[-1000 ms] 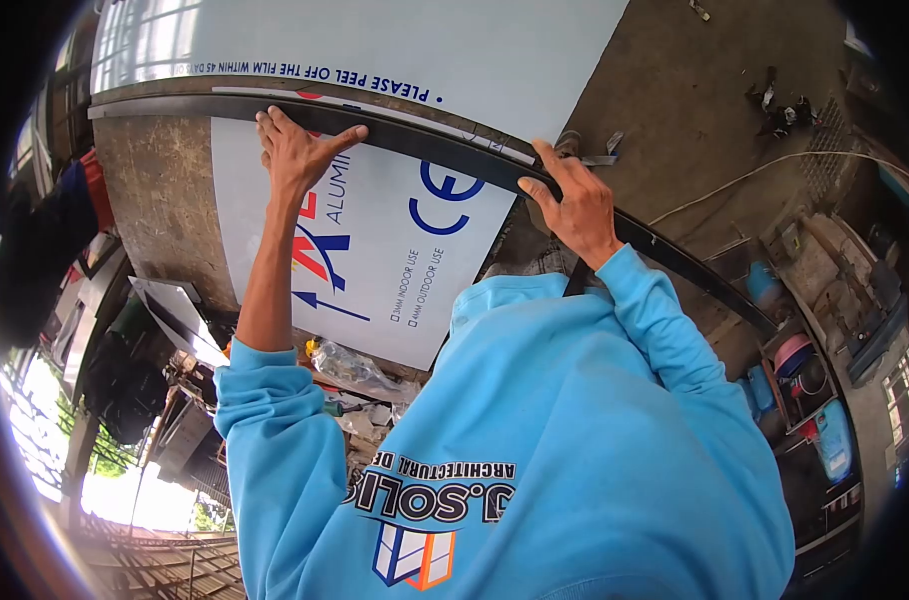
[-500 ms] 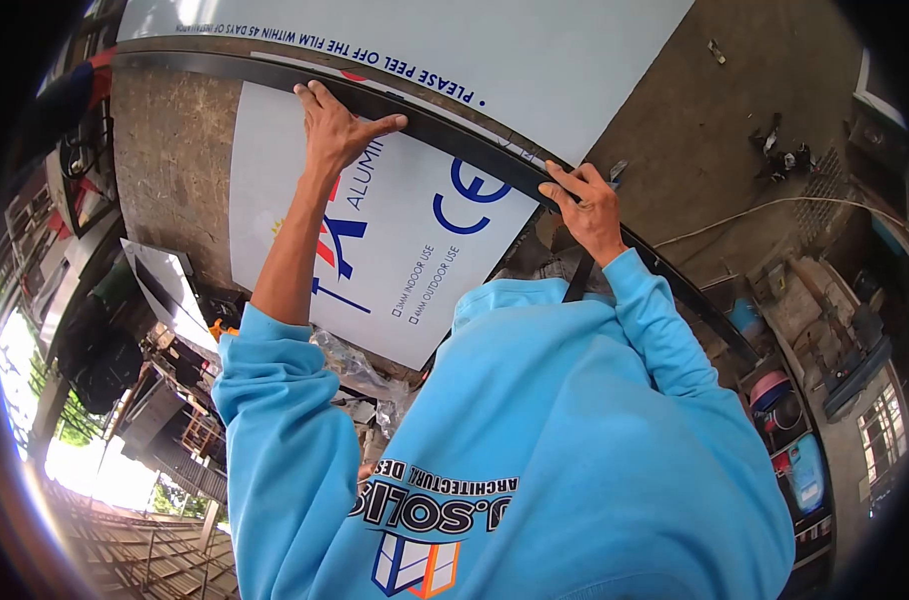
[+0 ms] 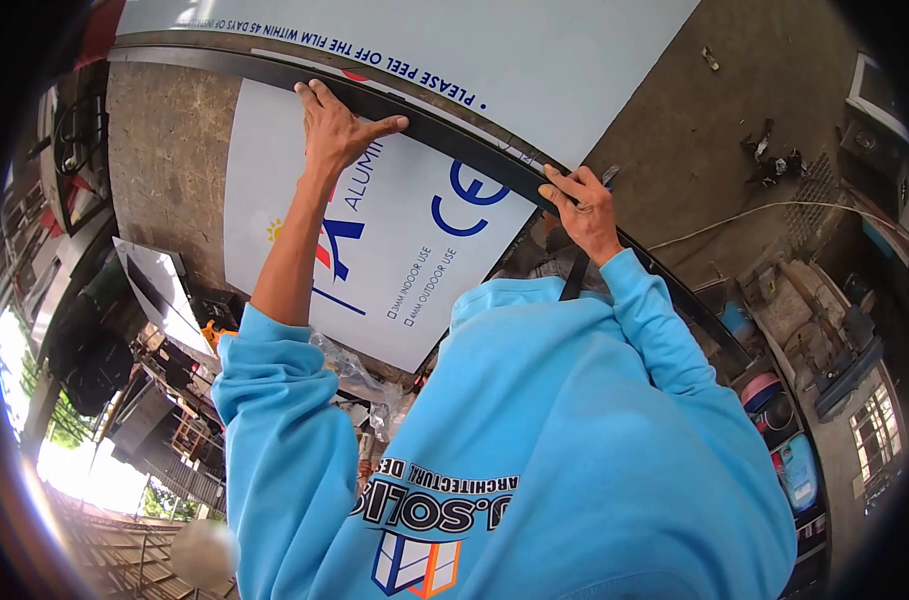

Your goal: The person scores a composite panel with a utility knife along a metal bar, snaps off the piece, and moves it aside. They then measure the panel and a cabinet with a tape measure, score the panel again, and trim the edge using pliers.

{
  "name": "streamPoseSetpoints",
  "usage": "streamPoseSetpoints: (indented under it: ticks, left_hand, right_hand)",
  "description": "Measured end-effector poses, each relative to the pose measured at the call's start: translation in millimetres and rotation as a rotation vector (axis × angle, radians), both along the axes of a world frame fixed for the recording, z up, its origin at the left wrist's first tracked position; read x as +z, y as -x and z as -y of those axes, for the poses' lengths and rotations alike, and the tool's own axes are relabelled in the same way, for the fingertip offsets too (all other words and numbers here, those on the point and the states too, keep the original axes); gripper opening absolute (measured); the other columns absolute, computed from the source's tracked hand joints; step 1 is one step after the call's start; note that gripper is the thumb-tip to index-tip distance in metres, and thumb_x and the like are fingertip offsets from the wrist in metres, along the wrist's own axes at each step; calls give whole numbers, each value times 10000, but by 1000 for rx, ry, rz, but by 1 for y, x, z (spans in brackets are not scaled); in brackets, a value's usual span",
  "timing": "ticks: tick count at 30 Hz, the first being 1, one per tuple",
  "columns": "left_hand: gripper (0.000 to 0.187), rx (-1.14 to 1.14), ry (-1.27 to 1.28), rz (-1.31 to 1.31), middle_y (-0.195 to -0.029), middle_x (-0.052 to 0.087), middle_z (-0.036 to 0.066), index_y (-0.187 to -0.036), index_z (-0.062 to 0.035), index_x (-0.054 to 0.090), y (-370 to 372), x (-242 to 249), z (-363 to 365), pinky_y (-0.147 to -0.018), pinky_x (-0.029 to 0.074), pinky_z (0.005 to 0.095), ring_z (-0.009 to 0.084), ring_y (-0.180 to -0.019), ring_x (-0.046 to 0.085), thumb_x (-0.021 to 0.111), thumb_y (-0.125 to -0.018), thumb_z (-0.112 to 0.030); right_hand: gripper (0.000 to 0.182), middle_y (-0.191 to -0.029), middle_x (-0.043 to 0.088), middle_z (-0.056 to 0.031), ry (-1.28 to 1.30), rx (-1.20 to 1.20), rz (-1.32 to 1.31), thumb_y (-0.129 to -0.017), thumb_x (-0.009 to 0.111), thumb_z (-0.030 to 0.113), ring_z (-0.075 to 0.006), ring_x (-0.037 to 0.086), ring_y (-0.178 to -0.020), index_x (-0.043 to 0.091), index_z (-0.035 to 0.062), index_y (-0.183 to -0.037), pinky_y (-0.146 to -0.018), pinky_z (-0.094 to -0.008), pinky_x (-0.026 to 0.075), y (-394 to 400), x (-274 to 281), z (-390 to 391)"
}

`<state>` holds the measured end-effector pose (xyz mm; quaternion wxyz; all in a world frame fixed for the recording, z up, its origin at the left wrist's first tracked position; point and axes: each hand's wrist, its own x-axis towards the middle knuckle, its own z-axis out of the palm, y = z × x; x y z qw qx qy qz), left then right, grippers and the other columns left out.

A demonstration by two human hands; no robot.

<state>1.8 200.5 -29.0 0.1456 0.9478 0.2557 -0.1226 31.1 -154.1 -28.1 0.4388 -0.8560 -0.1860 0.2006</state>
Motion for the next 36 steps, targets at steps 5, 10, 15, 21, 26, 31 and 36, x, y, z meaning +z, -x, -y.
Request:
streamPoseSetpoints:
  ticks: [5, 10, 15, 21, 26, 31, 36]
  left_hand:
    - [1401, 8, 5, 12, -1355, 102, 418, -1317, 179, 125, 2, -4, 1, -1049, 216, 500, 503, -1300, 138, 714, -436, -738]
    - [1393, 133, 18, -57, -1416, 56, 334, -1353, 120, 70, -12, 29, 13, -1055, 144, 548, 443, -1338, 40, 786, -424, -631]
    - [1407, 188, 46, -154, -1434, 15, 303, -1356, 117, 39, -10, 31, 17, -1026, 119, 618, 427, -1346, 9, 790, -424, -623]
    - [1395, 179, 63, -190, -1432, 9, 309, -1350, 135, 37, -16, 44, 15, -1022, 126, 629, 418, -1350, -21, 786, -441, -612]
    - [1396, 201, 119, -219, -1426, -32, 325, -1353, 137, 34, -17, 43, 12, -1043, 99, 607, 427, -1346, -54, 796, -443, -597]
    - [1405, 192, 153, -247, -1422, -47, 331, -1349, 144, 11, -17, 45, 11, -1033, 112, 620, 441, -1338, -65, 792, -453, -607]
    - [1409, 191, 136, -189, -1414, -33, 345, -1347, 145, 17, -15, 39, 10, -1030, 121, 622, 450, -1336, -62, 788, -446, -616]
  right_hand:
    - [271, -708, 497, -73, 27, 5, 47, -775, 682, 234, -225, 515, -593, 669, 136, -1028, -529, -340, 435, 2, 0, 2]
    - [274, -770, 549, -92, 271, 94, 243, -746, 683, 281, -279, 557, -726, 667, 164, -994, -642, -394, 457, -14, 19, 7]
    - [397, -995, 609, -156, 141, -74, 556, -771, 671, 292, -336, 555, -890, 607, 20, -1052, -798, -427, 442, -140, 34, -21]
    - [509, -1118, 576, -156, 258, 127, 821, -703, 698, 120, -333, 500, -1071, 530, 39, -1177, -951, -422, 372, -349, 18, -126]
    - [490, -1111, 580, -162, 688, 269, 609, -720, 565, 72, -331, 532, -1051, 532, 124, -1206, -907, -413, 420, -429, 5, -140]
    - [531, -996, 608, -191, 673, 366, 520, -690, 538, 95, -359, 546, -1020, 505, 98, -1220, -881, -409, 430, -438, 9, -98]
    - [420, -754, 565, -135, 499, -333, -205, -700, 496, 151, -241, 573, -694, 545, 21, -1095, -677, -350, 493, -454, 14, -12]
